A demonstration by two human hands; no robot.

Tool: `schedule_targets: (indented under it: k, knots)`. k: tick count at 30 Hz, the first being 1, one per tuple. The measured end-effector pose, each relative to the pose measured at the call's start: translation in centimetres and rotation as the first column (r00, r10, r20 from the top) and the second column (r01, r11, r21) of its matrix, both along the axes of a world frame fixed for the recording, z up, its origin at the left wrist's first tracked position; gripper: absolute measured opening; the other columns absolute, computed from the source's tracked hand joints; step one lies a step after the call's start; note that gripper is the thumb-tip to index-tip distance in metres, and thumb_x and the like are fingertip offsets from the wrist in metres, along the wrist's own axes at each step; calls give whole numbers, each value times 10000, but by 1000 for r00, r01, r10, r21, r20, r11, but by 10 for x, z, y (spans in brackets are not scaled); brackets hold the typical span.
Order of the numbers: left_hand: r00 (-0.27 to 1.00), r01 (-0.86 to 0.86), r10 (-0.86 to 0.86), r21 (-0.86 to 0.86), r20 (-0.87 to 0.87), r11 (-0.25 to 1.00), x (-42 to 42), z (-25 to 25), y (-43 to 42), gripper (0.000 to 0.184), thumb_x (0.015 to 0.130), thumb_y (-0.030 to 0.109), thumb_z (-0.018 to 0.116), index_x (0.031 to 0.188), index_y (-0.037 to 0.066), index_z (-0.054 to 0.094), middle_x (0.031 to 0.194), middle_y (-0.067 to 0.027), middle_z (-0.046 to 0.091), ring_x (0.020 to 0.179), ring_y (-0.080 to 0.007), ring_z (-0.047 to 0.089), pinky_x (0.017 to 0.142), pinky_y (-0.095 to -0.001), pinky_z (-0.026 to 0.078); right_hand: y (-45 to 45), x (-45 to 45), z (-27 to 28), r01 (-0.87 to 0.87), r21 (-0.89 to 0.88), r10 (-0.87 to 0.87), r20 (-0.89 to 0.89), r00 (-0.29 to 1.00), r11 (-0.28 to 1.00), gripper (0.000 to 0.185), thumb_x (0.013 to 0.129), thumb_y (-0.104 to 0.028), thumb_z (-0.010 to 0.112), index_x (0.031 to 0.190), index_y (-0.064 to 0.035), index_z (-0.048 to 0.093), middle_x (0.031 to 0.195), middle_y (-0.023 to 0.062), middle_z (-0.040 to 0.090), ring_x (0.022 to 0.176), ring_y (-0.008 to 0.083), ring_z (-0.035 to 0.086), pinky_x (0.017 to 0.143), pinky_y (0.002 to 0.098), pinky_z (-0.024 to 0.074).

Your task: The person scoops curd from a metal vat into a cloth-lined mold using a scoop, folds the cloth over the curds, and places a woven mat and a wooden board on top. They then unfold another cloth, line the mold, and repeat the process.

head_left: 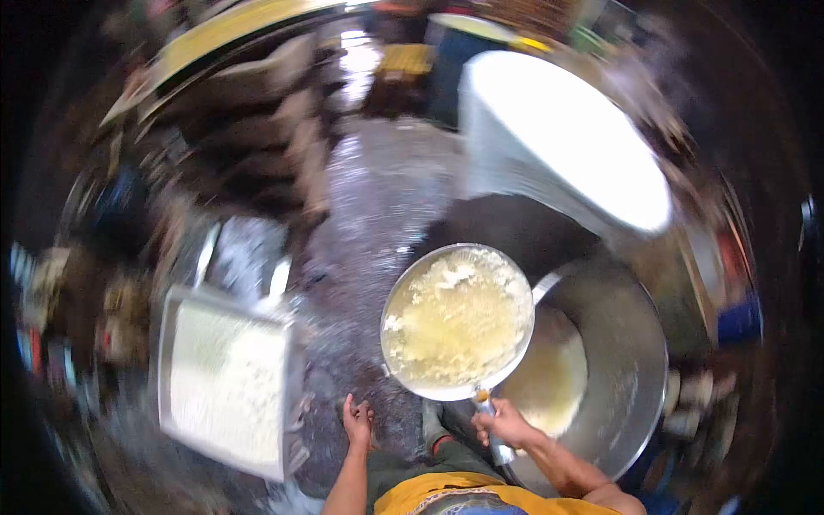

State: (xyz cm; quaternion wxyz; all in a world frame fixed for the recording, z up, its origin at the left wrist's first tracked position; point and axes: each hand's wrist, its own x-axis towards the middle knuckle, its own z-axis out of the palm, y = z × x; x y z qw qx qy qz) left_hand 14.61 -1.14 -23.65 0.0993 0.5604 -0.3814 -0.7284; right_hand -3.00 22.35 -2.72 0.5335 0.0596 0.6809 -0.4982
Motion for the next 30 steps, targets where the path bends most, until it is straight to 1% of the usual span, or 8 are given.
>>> schedule_targets:
  k: [5,11,13,17,19,21,27,30]
  knots:
    - [845,-496,532,293,-53,817,145,-66,-60,286,913,263,562,1133,83,537,836,-60,625,605,-167,593,486,-276,473,-174,88,-39,-477,-94,486,140,863,874,81,865,-59,541,821,-13,490,610,52,504,502,139,508,481,309,447]
    - [330,-821,936,528,125,219,186,-134,-93,269,930,339,528,961,80,592,761,-56,628,619,-187,620,578,-307,539,-338,186,-176,-788,-214,817,164,553,577,107,847,-63,531,778,17,545,582,76,549,476,161,533,469,300,440]
    - [355,-700,916,595,-188,393,206,-193,-67,307,935,352,523,1087,87,547,1013,-71,621,887,-230,612,739,-386,531,-380,201,-184,-847,-149,856,188,482,510,134,837,-66,541,739,15,584,582,95,570,478,172,542,468,311,446]
    - [434,-810,888,498,155,309,189,-144,-87,431,931,386,525,1243,99,444,1180,-70,548,1043,-267,526,868,-458,423,-428,207,-226,-812,49,788,214,577,581,147,787,-107,607,740,31,620,606,119,606,517,221,596,496,358,486]
    - [487,-833,839,417,241,364,185,-116,-98,474,923,413,527,1272,109,425,1198,-64,533,1083,-270,493,910,-500,362,-445,195,-210,-720,325,790,-217,574,613,227,766,-157,646,817,61,614,655,153,633,576,272,638,563,388,518]
    - [525,-832,799,372,293,410,181,-104,-98,501,912,441,531,1287,127,421,1213,-56,517,1115,-272,461,934,-542,301,-448,165,-219,-392,430,567,-739,365,813,301,780,-158,653,1016,-3,551,821,202,648,742,328,658,695,413,522]
    - [590,-806,740,293,324,514,171,-136,-99,399,908,450,496,1173,155,458,1005,-31,557,899,-204,532,788,-478,369,-357,12,-22,-161,-210,-197,-976,91,964,254,819,-7,639,1024,-28,491,747,69,551,621,206,573,577,336,464]
    - [779,-627,594,247,199,739,126,-127,-103,323,904,376,522,1104,125,476,904,-32,563,778,-168,560,696,-378,437,-225,-44,16,74,-531,-481,-689,542,844,226,840,-14,630,1021,-23,495,749,49,551,578,124,526,532,269,455]
